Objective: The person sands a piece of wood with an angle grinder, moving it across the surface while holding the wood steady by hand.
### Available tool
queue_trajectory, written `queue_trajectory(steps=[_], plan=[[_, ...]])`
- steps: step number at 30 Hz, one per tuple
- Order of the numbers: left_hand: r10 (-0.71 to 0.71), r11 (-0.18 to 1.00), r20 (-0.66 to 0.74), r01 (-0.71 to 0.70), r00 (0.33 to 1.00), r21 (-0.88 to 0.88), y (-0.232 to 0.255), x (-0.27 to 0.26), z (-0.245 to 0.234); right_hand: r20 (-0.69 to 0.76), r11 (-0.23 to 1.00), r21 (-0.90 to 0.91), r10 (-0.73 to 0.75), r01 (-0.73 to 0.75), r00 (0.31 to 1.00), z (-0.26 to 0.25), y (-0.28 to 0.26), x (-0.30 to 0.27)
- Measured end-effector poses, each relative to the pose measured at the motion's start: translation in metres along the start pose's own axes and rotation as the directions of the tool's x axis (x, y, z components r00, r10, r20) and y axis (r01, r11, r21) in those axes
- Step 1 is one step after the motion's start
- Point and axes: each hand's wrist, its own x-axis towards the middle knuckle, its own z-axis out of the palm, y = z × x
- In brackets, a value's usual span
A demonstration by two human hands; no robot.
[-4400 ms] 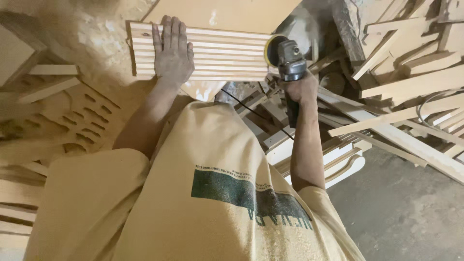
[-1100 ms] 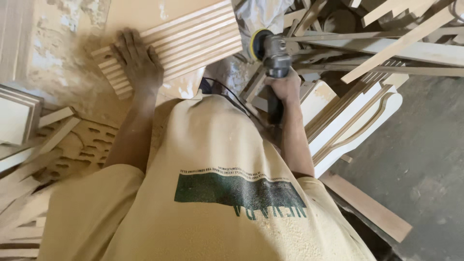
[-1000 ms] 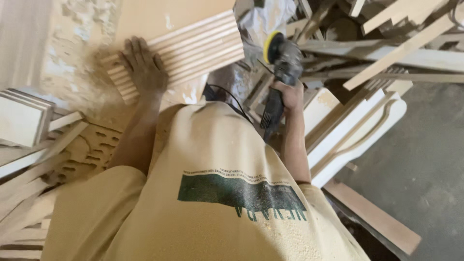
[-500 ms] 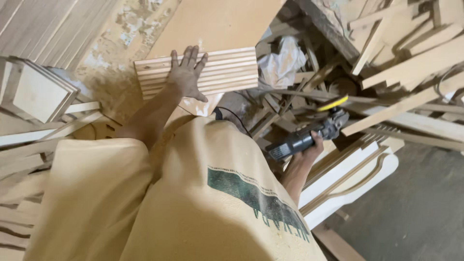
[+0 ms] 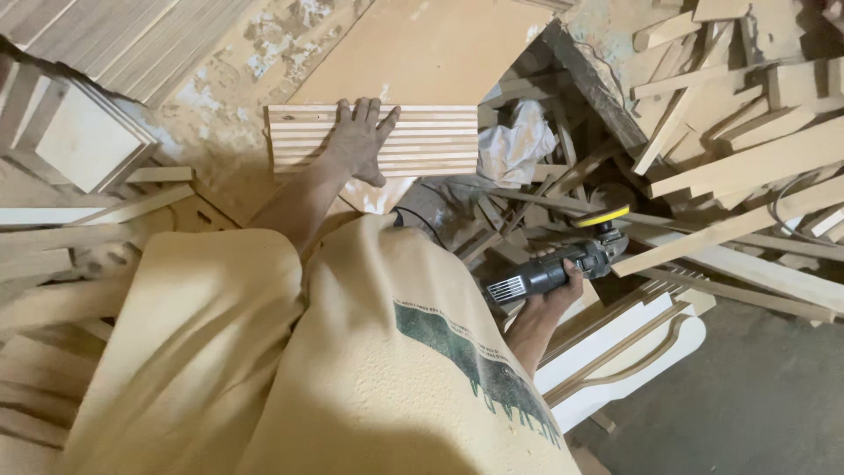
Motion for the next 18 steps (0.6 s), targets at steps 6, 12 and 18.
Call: queue_trajectory(steps=[6, 12, 18], plan=[[-0.032, 0.999, -0.004, 0.032, 0.999, -0.001, 0.005, -0.031, -0.006, 0.000, 0.999, 0.029, 0.027, -0.027, 1.000, 0.009, -0.010, -0.002], [-0.224, 0.969, 0.006, 0.223, 0.975, -0.108, 0.013, -0.083, 0.014, 0.026, 0.995, -0.059, 0.088, -0.086, 0.996, -0.004, -0.008, 0.017], [-0.441, 0.802, 0.078, 0.432, 0.894, -0.413, 0.001, -0.129, 0.040, 0.061, 0.994, -0.084, 0.079, -0.074, 0.995, 0.046, -0.018, -0.008]])
